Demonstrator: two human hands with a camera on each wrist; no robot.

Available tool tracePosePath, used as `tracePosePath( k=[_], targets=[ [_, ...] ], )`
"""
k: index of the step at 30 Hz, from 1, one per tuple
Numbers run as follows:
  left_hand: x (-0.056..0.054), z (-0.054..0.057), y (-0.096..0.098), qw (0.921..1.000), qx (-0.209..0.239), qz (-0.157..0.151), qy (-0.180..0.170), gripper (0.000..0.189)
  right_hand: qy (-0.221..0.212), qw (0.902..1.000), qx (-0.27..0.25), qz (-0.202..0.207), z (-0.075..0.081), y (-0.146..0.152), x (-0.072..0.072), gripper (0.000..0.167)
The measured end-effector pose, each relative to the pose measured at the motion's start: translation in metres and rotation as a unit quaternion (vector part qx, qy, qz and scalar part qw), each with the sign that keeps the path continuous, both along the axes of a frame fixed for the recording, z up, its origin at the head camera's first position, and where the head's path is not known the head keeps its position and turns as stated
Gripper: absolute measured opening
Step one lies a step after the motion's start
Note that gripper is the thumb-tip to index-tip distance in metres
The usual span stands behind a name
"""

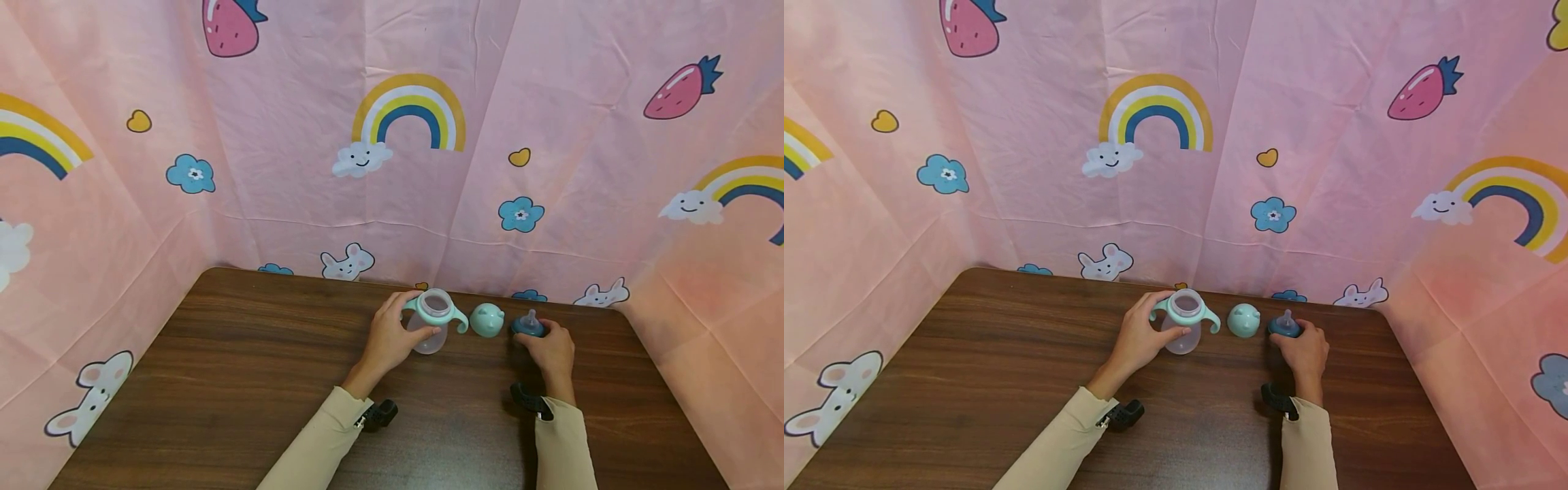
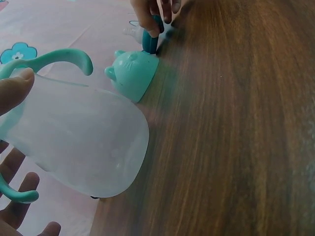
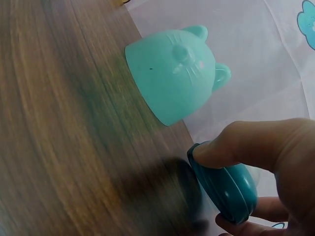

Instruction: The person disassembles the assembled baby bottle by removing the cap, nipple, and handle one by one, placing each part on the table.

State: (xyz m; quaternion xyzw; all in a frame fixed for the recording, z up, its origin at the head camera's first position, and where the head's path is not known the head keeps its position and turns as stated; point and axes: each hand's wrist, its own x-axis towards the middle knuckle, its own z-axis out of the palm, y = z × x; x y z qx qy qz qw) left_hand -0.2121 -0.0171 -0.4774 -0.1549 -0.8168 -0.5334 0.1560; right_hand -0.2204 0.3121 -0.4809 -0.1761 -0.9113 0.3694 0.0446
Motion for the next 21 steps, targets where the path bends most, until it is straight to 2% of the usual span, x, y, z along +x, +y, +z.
tracePosePath(
  k=[14, 21],
  targets=[
    [0.0003, 0.0004, 0.0007, 1.0, -0.002, 0.004, 0.006, 0.076, 0.008, 1.0, -0.003, 0.001, -0.0023, 0.0018, 0.0002, 0.077],
    [0.0, -0.0007, 0.0003, 1.0, -0.001, 0.003, -0.002, 0.077, 0.006, 1.0, 0.001, 0.001, 0.001, 0.0005, 0.0024, 0.077]
  ],
)
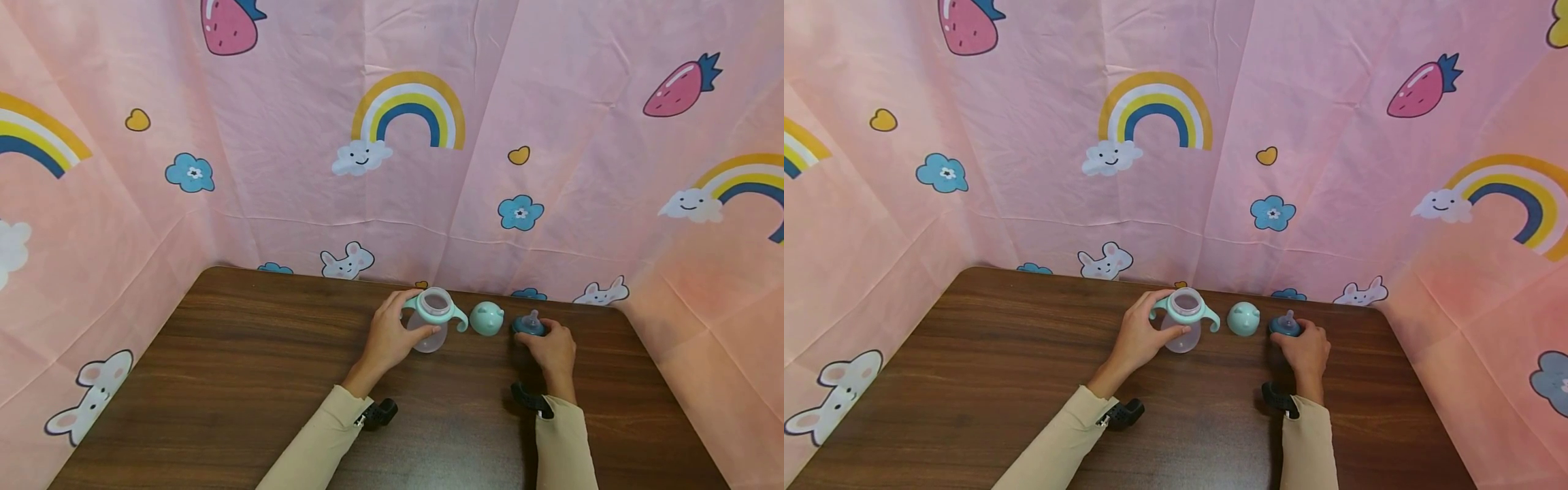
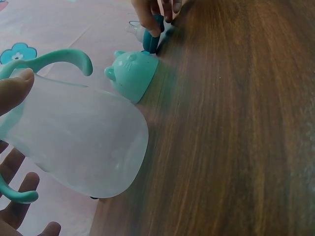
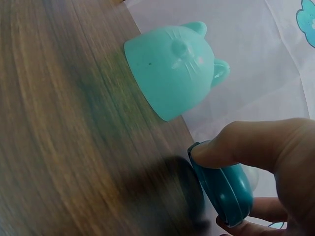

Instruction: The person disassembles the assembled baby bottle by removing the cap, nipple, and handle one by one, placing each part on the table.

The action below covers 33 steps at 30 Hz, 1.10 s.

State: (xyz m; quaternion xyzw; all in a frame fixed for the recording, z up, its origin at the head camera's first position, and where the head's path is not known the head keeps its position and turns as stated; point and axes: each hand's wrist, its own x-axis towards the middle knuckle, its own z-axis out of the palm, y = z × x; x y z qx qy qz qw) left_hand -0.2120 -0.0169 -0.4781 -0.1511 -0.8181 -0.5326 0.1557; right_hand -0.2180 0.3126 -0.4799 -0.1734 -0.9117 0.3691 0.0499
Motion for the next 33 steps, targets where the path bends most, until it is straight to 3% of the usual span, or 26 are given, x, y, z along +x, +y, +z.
tracePosePath(
  k=[33],
  targets=[
    [-0.0011, -0.0008, 0.0001, 1.0, -0.002, -0.001, 0.004, 0.077, -0.013, 0.9999, 0.005, 0.007, -0.0021, 0.0025, -0.0016, 0.079]
  ],
)
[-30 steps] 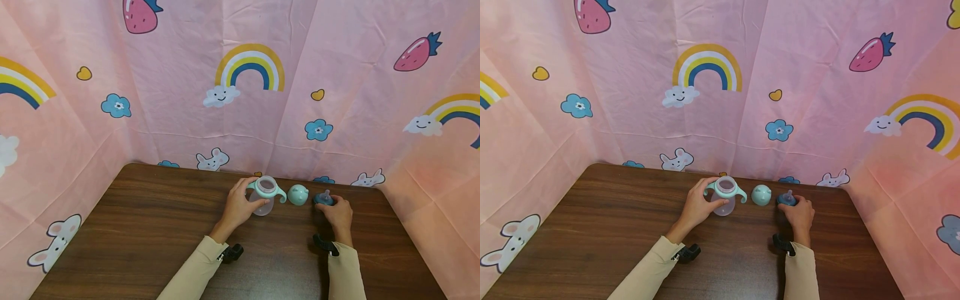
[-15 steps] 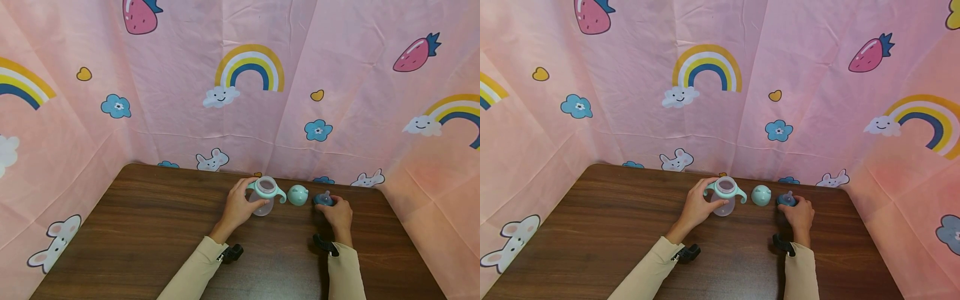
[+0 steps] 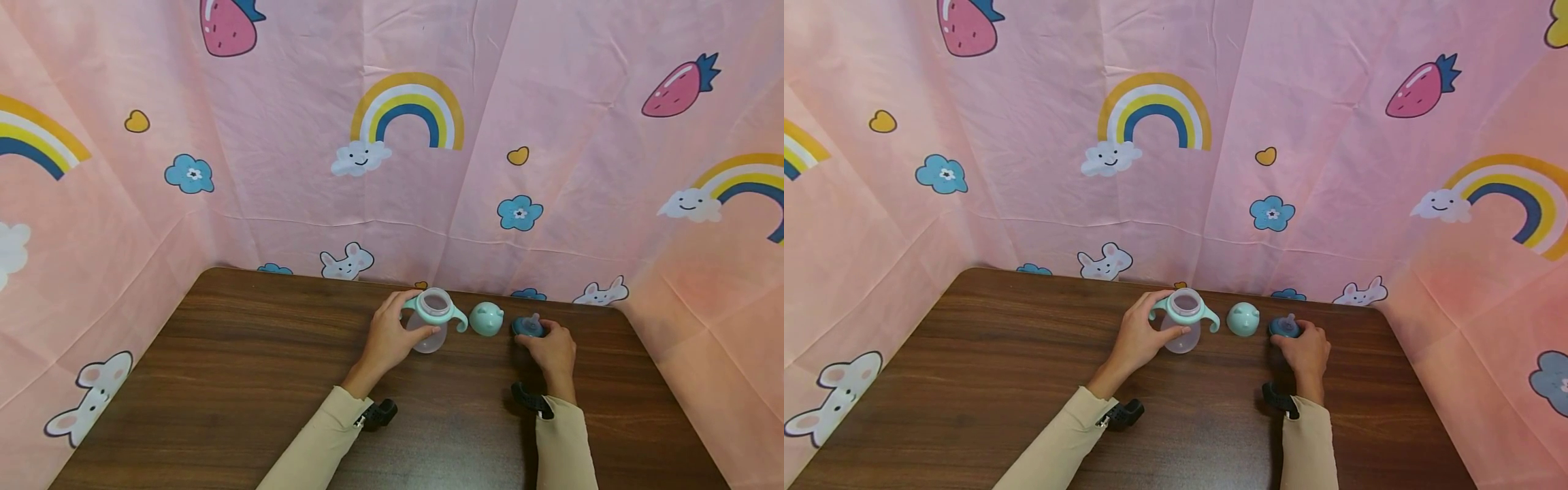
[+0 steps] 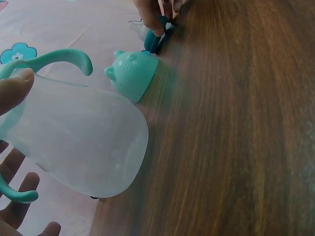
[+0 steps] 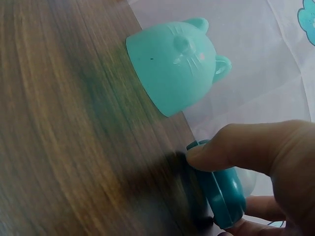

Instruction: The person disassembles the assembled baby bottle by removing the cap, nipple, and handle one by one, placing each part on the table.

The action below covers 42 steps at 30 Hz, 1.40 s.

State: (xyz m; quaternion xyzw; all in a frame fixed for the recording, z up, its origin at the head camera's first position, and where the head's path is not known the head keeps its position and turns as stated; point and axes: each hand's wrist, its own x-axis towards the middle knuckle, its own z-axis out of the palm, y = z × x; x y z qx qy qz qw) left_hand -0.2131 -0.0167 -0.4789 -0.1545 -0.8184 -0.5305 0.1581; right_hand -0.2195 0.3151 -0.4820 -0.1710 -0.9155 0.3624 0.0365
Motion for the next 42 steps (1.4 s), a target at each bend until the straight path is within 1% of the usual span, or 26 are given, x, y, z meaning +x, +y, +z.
tracePosePath(
  k=[11, 21, 32, 42],
  targets=[
    [0.0005, 0.0005, -0.0002, 1.0, 0.002, 0.0, -0.003, 0.076, 0.004, 0.9999, 0.009, 0.007, 0.0003, 0.0005, 0.0, 0.079],
    [0.0003, 0.0001, -0.0005, 1.0, 0.001, 0.0, -0.001, 0.077, 0.003, 1.0, 0.001, 0.007, 0.0021, -0.0013, 0.0016, 0.076],
    [0.0009, 0.0005, 0.0002, 1.0, 0.001, 0.0, 0.002, 0.077, 0.008, 0.9999, 0.007, 0.006, -0.0008, 0.0013, 0.0002, 0.075],
    [0.0007, 0.0, 0.0, 1.0, 0.002, 0.002, -0.004, 0.077, 0.042, 0.9991, 0.005, 0.003, 0.0054, 0.0041, 0.0005, 0.073]
  ],
)
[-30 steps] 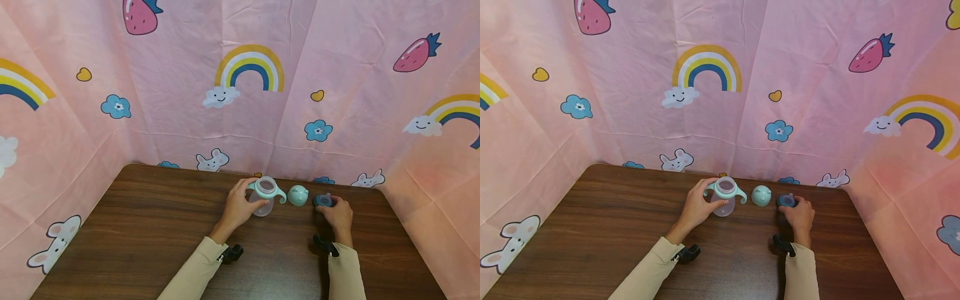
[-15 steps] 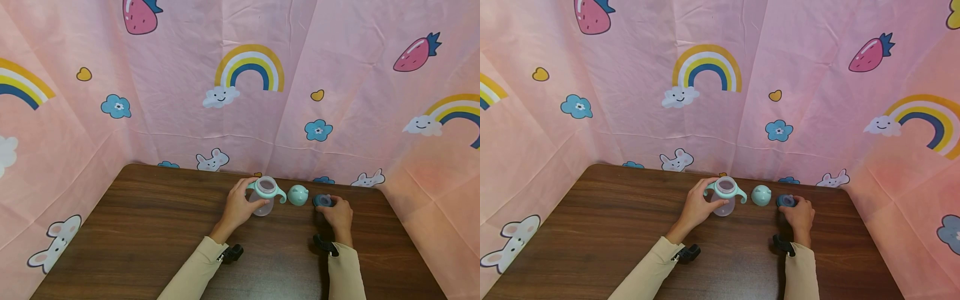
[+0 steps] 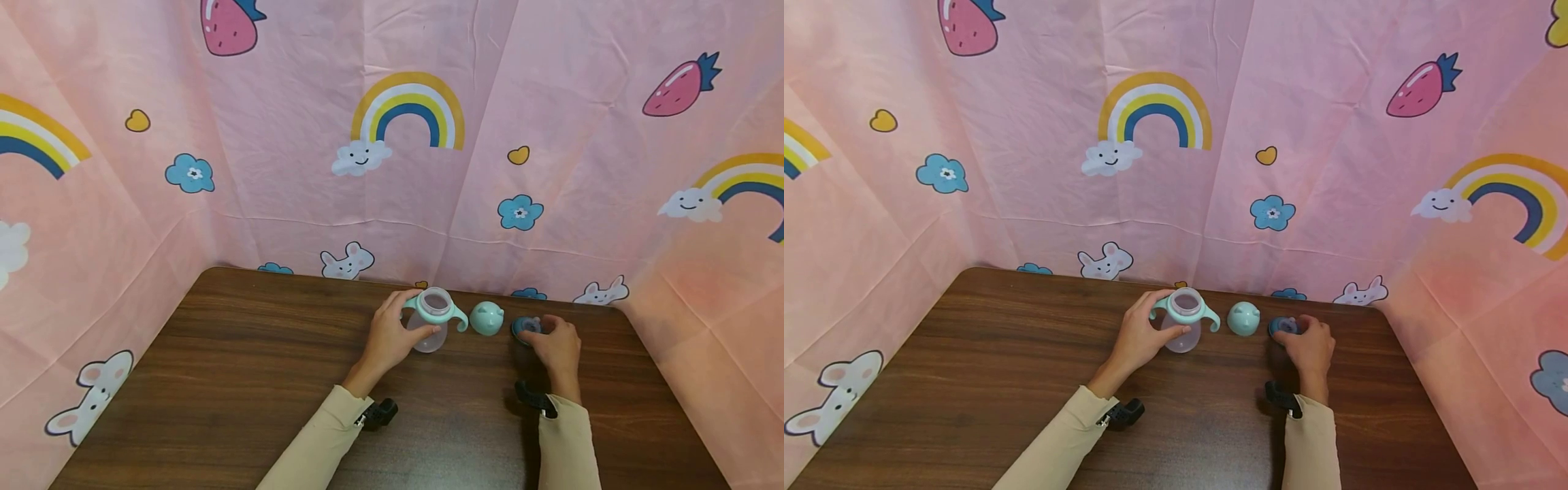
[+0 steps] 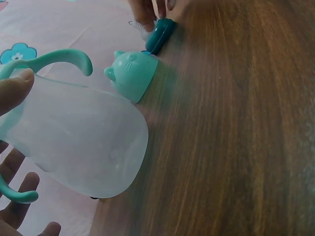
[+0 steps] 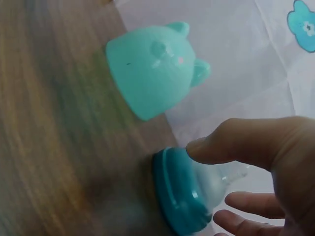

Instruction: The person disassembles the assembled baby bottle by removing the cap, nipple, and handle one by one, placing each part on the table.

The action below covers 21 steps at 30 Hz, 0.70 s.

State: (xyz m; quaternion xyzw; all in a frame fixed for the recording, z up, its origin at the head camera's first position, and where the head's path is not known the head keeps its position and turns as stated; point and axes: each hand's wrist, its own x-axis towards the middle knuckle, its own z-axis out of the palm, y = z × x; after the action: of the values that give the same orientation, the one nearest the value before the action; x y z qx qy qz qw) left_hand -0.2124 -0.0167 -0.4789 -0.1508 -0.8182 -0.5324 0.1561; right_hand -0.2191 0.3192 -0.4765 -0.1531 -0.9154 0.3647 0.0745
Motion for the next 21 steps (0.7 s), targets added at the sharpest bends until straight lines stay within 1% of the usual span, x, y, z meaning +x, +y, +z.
tracePosePath(
  k=[5, 9, 16, 21],
  targets=[
    [0.001, 0.001, 0.0, 1.0, 0.0, 0.0, 0.0, 0.076, 0.01, 0.9999, -0.006, -0.011, 0.007, -0.001, 0.001, 0.074],
    [0.001, 0.002, 0.0, 1.0, 0.0, -0.001, -0.002, 0.077, 0.026, 0.9995, -0.007, -0.014, 0.017, -0.006, 0.003, 0.073],
    [0.0, 0.0, 0.0, 1.0, 0.001, -0.001, -0.003, 0.077, 0.087, 0.9962, -0.007, 0.001, 0.036, -0.015, 0.008, 0.069],
    [0.001, 0.001, 0.0, 1.0, 0.001, -0.002, -0.003, 0.077, 0.138, 0.99, -0.007, 0.03, 0.048, -0.025, 0.012, 0.064]
  ],
)
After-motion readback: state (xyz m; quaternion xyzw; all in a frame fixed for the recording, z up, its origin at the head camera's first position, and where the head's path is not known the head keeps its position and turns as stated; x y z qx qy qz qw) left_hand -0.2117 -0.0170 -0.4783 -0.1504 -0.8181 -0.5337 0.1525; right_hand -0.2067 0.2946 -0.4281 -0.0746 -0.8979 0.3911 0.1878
